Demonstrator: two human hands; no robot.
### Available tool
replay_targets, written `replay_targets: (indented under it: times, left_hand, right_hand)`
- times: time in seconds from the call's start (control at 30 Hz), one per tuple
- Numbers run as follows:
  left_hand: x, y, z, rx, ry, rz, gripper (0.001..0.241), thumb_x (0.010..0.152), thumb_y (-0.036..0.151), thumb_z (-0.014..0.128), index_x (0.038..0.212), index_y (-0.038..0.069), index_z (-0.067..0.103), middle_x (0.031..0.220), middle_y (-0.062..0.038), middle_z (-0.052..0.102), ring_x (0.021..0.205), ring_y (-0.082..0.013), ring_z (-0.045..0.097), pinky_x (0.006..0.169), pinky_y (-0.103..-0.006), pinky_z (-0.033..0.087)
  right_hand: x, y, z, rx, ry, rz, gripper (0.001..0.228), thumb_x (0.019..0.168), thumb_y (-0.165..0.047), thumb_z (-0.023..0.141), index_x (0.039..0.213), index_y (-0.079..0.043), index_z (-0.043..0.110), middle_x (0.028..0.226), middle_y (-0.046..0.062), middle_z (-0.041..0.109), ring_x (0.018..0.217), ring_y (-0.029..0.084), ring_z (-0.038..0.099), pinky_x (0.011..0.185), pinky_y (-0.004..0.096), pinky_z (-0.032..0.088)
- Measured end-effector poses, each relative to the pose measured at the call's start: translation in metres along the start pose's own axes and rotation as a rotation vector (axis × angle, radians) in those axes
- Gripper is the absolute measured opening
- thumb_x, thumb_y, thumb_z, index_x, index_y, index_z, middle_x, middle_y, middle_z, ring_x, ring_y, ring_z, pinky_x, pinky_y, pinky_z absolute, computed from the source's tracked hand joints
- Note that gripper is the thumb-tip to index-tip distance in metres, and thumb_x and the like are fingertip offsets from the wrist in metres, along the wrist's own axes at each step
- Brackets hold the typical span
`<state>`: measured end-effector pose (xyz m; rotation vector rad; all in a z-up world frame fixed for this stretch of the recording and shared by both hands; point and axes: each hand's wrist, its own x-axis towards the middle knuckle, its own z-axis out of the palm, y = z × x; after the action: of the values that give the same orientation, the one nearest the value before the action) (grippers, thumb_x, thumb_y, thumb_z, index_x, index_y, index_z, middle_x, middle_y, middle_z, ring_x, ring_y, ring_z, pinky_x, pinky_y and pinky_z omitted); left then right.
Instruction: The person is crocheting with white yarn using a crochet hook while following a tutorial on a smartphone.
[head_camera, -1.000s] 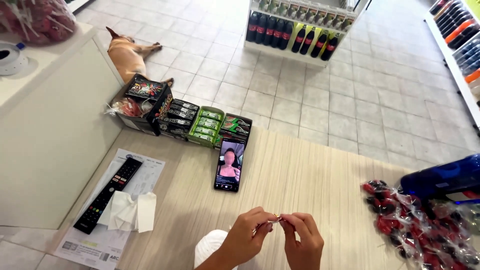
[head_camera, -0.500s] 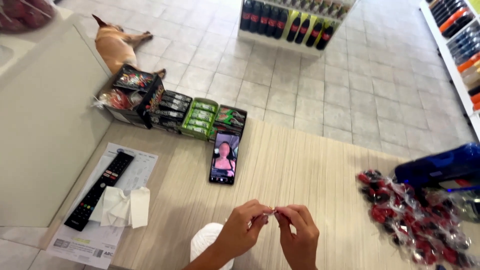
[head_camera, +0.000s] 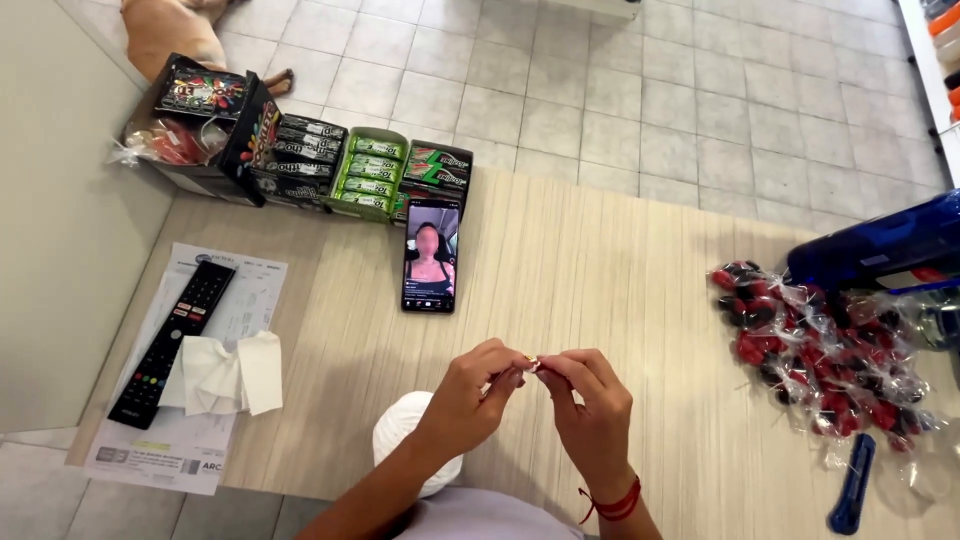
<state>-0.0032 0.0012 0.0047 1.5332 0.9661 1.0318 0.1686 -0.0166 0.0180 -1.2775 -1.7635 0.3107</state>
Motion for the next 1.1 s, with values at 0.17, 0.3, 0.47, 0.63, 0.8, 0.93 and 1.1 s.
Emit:
replay_targets:
  times: [0.17, 0.3, 0.47, 0.63, 0.8, 0.93, 1.1]
  left_hand:
    - [0.001, -0.002, 0.001, -0.011, 0.000, 0.004, 0.017, 0.100, 0.005, 0.053, 0.103, 0.005, 0.070, 0.092, -0.008, 0.067, 0.080, -0.0191, 0.068, 0.074, -0.0300, 0.057]
    - [0.000, -0.003, 0.002, -0.004, -0.001, 0.016, 0.017, 0.100, 0.004, 0.053, 0.102, 0.006, 0.070, 0.092, -0.008, 0.066, 0.081, -0.0197, 0.068, 0.076, -0.0307, 0.058]
    - [0.000, -0.002, 0.003, 0.020, 0.012, 0.067, 0.016, 0.101, 0.006, 0.053, 0.101, 0.005, 0.069, 0.090, -0.008, 0.066, 0.079, -0.0200, 0.066, 0.073, -0.0313, 0.055]
    - [0.000, 0.001, 0.000, 0.047, 0.033, 0.135, 0.015, 0.101, 0.007, 0.054, 0.098, 0.005, 0.069, 0.087, -0.009, 0.065, 0.079, -0.0228, 0.065, 0.073, -0.0345, 0.052]
    - [-0.002, 0.001, 0.001, 0.031, -0.004, 0.012, 0.017, 0.102, 0.006, 0.052, 0.098, 0.006, 0.069, 0.089, -0.007, 0.066, 0.078, -0.0190, 0.065, 0.070, -0.0311, 0.055]
    - [-0.001, 0.002, 0.000, 0.030, 0.001, 0.017, 0.020, 0.104, 0.011, 0.051, 0.098, 0.007, 0.069, 0.088, -0.006, 0.066, 0.078, -0.0184, 0.064, 0.071, -0.0314, 0.054]
    - [-0.002, 0.000, 0.002, 0.077, 0.037, 0.047, 0.020, 0.104, 0.012, 0.052, 0.100, 0.009, 0.071, 0.088, -0.005, 0.064, 0.071, -0.0176, 0.065, 0.067, -0.0298, 0.056]
  right_hand:
    - [0.004, -0.002, -0.003, 0.065, -0.020, -0.017, 0.006, 0.093, -0.004, 0.070, 0.099, -0.005, 0.073, 0.090, 0.006, 0.067, 0.077, 0.016, 0.070, 0.063, 0.022, 0.063]
    - [0.002, 0.001, -0.006, 0.101, -0.048, -0.008, 0.008, 0.094, -0.003, 0.068, 0.100, -0.005, 0.073, 0.091, 0.007, 0.066, 0.077, 0.016, 0.070, 0.063, 0.022, 0.065]
    - [0.002, -0.002, -0.009, 0.141, -0.069, 0.015, 0.008, 0.095, -0.004, 0.067, 0.100, -0.004, 0.073, 0.090, 0.007, 0.066, 0.075, 0.016, 0.069, 0.060, 0.022, 0.064]
    - [0.003, -0.002, -0.008, 0.113, -0.094, 0.009, 0.009, 0.093, -0.009, 0.069, 0.100, -0.006, 0.074, 0.088, 0.005, 0.069, 0.066, 0.012, 0.067, 0.053, 0.021, 0.058]
    - [-0.004, 0.005, -0.003, 0.157, -0.074, 0.052, 0.016, 0.094, -0.012, 0.067, 0.107, -0.008, 0.075, 0.091, 0.005, 0.072, 0.062, 0.011, 0.068, 0.047, 0.020, 0.061]
    - [-0.005, 0.009, -0.001, 0.175, -0.074, 0.070, 0.016, 0.093, -0.011, 0.067, 0.107, -0.010, 0.075, 0.091, 0.005, 0.072, 0.060, 0.012, 0.069, 0.047, 0.020, 0.060]
    - [-0.003, 0.008, -0.001, 0.180, -0.055, 0.119, 0.017, 0.091, -0.011, 0.070, 0.107, -0.012, 0.076, 0.087, 0.003, 0.070, 0.056, 0.011, 0.065, 0.043, 0.019, 0.061]
